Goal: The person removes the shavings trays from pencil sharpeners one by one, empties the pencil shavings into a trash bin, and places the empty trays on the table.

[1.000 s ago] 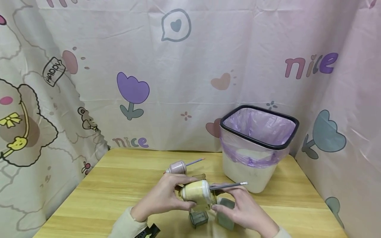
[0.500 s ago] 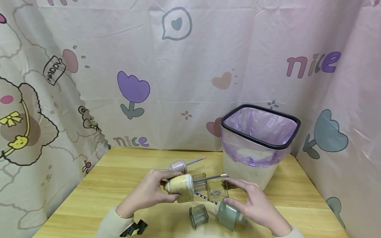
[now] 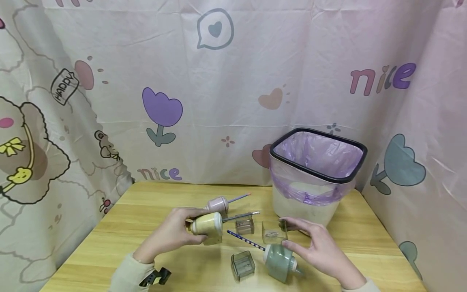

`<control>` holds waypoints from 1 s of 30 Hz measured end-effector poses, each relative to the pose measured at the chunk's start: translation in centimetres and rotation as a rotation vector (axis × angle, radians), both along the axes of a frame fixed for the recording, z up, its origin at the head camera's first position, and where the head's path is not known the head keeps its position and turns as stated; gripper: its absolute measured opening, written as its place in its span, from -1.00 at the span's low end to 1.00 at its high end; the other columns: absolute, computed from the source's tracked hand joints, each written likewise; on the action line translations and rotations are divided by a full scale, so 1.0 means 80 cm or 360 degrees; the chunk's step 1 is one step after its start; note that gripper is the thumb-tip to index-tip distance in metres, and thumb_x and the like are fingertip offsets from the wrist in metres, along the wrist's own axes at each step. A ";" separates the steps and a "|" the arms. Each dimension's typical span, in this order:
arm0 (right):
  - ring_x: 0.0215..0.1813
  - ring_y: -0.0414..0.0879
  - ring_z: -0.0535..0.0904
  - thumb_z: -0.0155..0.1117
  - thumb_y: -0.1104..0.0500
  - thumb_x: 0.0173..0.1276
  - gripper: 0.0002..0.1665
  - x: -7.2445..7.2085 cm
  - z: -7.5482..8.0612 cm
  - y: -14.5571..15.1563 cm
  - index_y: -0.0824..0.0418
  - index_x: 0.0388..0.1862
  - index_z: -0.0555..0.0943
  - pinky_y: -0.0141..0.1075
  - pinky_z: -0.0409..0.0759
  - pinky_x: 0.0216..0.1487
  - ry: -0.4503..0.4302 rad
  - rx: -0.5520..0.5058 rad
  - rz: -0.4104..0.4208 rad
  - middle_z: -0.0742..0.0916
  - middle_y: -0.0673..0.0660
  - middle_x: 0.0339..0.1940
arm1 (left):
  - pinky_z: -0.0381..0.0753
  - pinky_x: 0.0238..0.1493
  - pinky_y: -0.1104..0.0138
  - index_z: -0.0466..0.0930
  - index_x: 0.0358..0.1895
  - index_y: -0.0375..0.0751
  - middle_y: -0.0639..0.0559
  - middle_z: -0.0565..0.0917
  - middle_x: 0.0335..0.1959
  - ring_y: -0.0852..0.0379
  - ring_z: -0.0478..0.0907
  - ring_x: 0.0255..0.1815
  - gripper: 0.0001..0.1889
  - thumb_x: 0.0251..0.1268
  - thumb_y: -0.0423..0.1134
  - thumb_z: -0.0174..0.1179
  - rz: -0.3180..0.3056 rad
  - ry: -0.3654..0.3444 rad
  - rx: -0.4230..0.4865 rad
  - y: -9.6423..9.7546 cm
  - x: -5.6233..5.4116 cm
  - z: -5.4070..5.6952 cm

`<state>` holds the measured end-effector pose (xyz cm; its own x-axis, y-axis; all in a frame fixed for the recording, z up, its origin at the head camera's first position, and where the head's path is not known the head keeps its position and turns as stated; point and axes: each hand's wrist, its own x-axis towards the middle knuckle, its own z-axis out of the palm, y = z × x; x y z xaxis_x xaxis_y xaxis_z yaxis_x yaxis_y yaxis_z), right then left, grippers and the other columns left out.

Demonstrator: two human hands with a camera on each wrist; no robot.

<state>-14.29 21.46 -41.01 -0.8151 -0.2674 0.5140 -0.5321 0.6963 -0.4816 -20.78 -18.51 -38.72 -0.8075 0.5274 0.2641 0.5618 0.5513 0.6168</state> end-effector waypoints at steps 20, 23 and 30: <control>0.26 0.00 0.76 0.62 -0.03 0.30 -0.42 -0.002 0.001 0.023 -0.10 0.31 0.73 0.08 0.72 0.25 0.0014 0.0031 -0.0074 0.83 -0.08 0.22 | 0.70 -0.24 0.41 0.72 0.26 -0.21 0.07 0.82 -0.10 0.32 0.63 -0.28 -0.34 0.00 -0.23 0.65 0.0105 -0.0137 -0.0130 -0.057 -0.028 -0.038; 0.26 -0.01 0.76 0.63 -0.02 0.29 -0.41 -0.002 0.001 0.027 -0.09 0.31 0.73 0.05 0.73 0.25 0.0014 0.0022 -0.0076 0.83 -0.07 0.22 | 0.71 -0.22 0.41 0.70 0.28 -0.25 0.03 0.83 -0.07 0.31 0.63 -0.26 -0.32 -0.01 -0.22 0.66 0.0116 -0.0161 -0.0144 -0.065 -0.032 -0.044; 0.25 -0.05 0.76 0.66 0.00 0.24 -0.38 -0.003 0.001 0.033 -0.10 0.30 0.73 -0.09 0.76 0.22 0.0056 0.0017 -0.0079 0.84 -0.03 0.21 | 0.72 -0.14 0.41 0.70 0.27 -0.27 -0.05 0.83 0.01 0.23 0.67 -0.17 -0.30 -0.04 -0.22 0.67 0.0164 -0.0215 -0.0174 -0.078 -0.036 -0.049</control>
